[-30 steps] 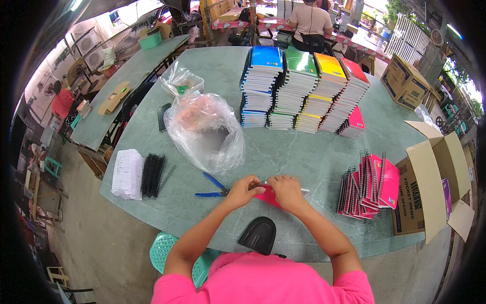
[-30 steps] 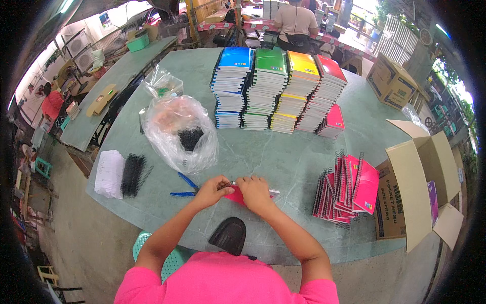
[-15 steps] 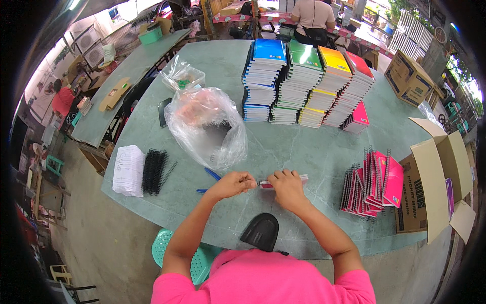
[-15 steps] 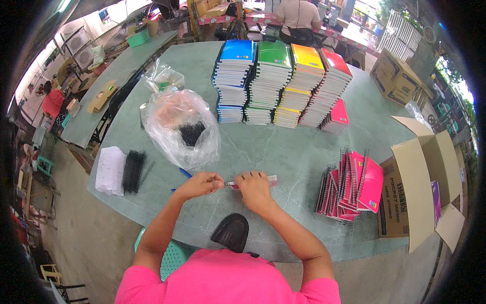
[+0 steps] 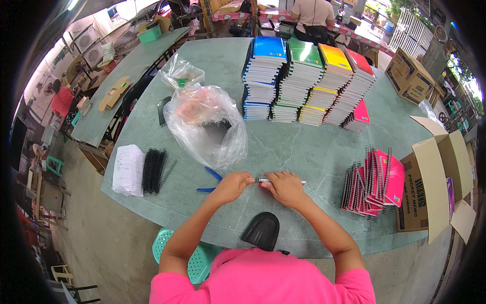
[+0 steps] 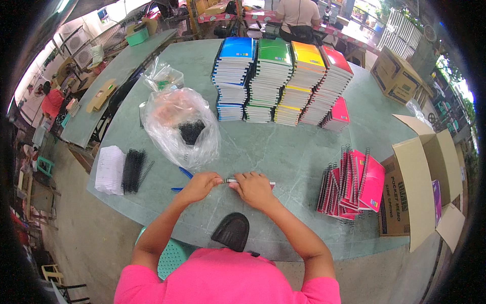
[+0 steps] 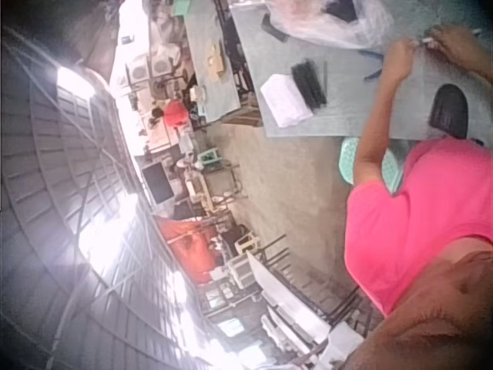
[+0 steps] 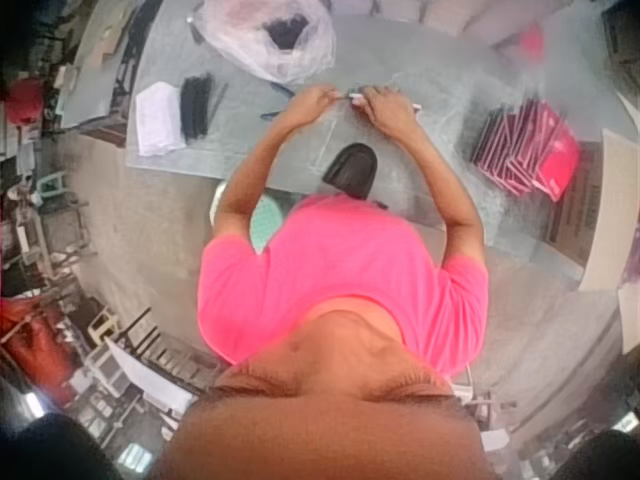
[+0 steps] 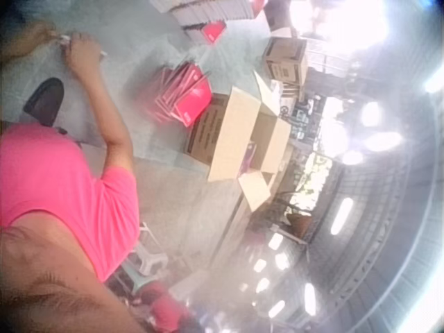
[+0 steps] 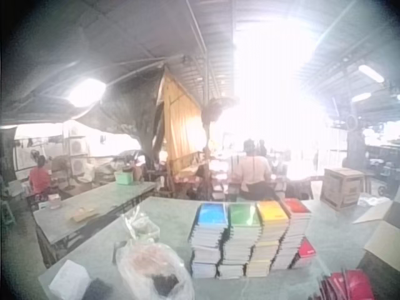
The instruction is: The person assembles notebooks by threading wire coils through pre-punched holes in paper and covers by hand, uses pliers to trim the wire, and stacks the completed notebooks into a box.
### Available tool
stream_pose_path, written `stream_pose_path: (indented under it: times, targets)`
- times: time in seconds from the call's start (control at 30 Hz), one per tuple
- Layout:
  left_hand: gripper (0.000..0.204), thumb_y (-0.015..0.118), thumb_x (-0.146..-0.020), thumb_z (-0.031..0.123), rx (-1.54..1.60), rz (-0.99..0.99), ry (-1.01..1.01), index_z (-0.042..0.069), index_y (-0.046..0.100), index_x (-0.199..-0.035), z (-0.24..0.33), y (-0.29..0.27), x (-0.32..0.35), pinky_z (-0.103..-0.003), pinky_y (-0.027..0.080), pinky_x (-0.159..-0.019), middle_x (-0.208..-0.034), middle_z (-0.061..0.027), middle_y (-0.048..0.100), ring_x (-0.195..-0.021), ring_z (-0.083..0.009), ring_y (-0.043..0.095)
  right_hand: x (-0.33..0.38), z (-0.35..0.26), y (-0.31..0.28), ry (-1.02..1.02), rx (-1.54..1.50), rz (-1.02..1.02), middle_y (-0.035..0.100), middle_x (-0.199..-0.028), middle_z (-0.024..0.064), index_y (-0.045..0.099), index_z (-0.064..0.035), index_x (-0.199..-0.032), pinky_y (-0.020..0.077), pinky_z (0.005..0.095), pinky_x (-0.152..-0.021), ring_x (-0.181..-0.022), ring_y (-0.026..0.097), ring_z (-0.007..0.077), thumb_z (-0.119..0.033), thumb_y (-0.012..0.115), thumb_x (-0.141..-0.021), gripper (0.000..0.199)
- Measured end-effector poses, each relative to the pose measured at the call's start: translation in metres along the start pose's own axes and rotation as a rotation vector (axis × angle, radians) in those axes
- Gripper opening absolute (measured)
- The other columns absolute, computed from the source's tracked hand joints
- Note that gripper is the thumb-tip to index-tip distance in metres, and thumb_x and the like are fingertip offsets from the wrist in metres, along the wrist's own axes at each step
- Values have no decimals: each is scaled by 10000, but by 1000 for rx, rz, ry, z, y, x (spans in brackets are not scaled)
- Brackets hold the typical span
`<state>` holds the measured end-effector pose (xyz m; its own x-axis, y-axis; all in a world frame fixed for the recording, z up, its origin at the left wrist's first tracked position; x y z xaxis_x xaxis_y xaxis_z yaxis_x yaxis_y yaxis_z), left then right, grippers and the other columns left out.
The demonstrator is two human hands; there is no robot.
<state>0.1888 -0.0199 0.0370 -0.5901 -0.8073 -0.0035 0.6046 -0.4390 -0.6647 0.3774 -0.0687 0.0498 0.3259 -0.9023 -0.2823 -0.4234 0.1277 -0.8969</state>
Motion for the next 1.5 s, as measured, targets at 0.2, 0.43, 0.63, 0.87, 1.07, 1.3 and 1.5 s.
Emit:
stream_pose_path:
  times: [0.2, 0.43, 0.63, 0.87, 1.07, 1.3, 1.5]
  targets:
    - [236, 665, -712, 141, -65, 71, 41, 28, 541, -879, 21, -4, -2, -383, 409, -688, -859, -144, 527, -788, -301, 516, -9, 0, 7, 103, -346, 94, 617, -835, 75, 560, -99, -895, 433, 388, -665, -796, 590, 267, -157, 602, -757, 156]
    - [360, 661, -705, 267, -441, 3, 69, 36, 539, -954, 60, 24, 22, -462, 374, -778, -909, -151, 523, -925, -379, 474, -9, 9, 14, 77, -408, 155, 612, -818, 98, 525, -80, -965, 440, 396, -692, -804, 580, 296, -100, 639, -705, 284]
    - [354, 652, -696, 145, -83, 96, 108, 64, 544, -1023, 52, 41, 47, -408, 411, -796, -941, -167, 503, -919, -347, 488, 3, 12, -22, 210, -324, 59, 616, -829, 102, 601, -70, -930, 452, 385, -673, -773, 581, 299, -63, 624, -712, 219]
    - [321, 645, -666, 26, -218, 371, 215, 63, 574, -977, 69, 4, 9, -359, 424, -718, -896, -135, 479, -861, -301, 502, 32, 31, -19, 318, -460, 2, 632, -837, 109, 639, -82, -923, 465, 354, -644, -741, 597, 295, -107, 591, -762, 170]
    - [275, 632, -671, 19, -251, 438, 295, 78, 610, -938, 70, 5, -1, -350, 441, -669, -879, -111, 483, -816, -271, 515, 36, 30, -20, 305, -532, 104, 628, -855, 109, 636, -81, -923, 465, 352, -652, -749, 596, 297, -99, 575, -775, 161]
    - [304, 650, -643, 13, -286, 361, 305, 76, 596, -935, 73, 15, -7, -357, 432, -685, -854, -120, 502, -800, -288, 519, 50, 36, -17, 414, -646, 60, 625, -862, 110, 628, -72, -942, 463, 321, -676, -783, 594, 271, -48, 580, -757, 193]
    - [288, 639, -661, 9, -156, 464, 293, 74, 594, -938, 80, 13, -12, -342, 433, -684, -854, -123, 506, -811, -288, 521, 68, 44, -14, 486, -827, 97, 640, -856, 65, 627, -37, -969, 451, 271, -675, -759, 584, 161, -16, 594, -762, 211]
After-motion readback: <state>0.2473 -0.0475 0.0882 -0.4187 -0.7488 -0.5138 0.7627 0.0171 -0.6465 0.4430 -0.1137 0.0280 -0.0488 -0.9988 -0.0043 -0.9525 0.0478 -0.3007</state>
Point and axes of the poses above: each hand's wrist, its own x-axis away from the middle knuckle, its own y-axis out of the palm, z = x × y, the point moved 1 cm from there along -x, towards the middle knuckle
